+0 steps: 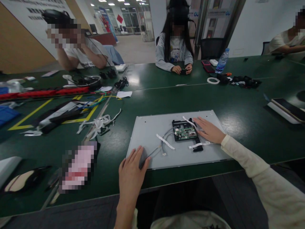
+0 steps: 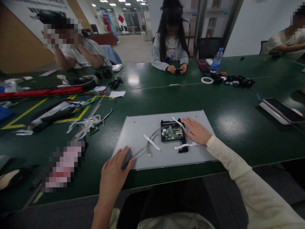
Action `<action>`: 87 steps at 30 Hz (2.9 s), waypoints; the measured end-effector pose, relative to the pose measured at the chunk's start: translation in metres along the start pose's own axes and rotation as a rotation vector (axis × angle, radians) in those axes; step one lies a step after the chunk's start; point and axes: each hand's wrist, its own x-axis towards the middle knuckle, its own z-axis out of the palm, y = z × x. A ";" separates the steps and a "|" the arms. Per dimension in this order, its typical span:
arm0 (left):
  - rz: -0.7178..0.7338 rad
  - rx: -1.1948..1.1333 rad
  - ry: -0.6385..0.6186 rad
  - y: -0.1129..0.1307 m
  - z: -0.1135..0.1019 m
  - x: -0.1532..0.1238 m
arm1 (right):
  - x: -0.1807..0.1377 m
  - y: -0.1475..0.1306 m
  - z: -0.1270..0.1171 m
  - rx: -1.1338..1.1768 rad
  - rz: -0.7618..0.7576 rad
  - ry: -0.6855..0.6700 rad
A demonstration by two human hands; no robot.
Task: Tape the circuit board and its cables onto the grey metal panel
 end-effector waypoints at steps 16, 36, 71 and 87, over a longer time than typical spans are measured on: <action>0.164 -0.117 0.023 0.032 -0.006 0.011 | 0.005 -0.008 0.001 0.028 -0.007 0.004; 0.217 -0.193 -0.067 0.037 0.011 0.035 | 0.015 0.004 0.002 0.136 0.068 -0.034; 0.900 -0.155 -0.309 0.088 0.038 0.147 | 0.064 -0.008 0.005 0.535 0.187 0.268; 0.908 -0.142 -0.262 0.088 0.041 0.147 | 0.044 -0.011 -0.030 0.545 0.393 0.052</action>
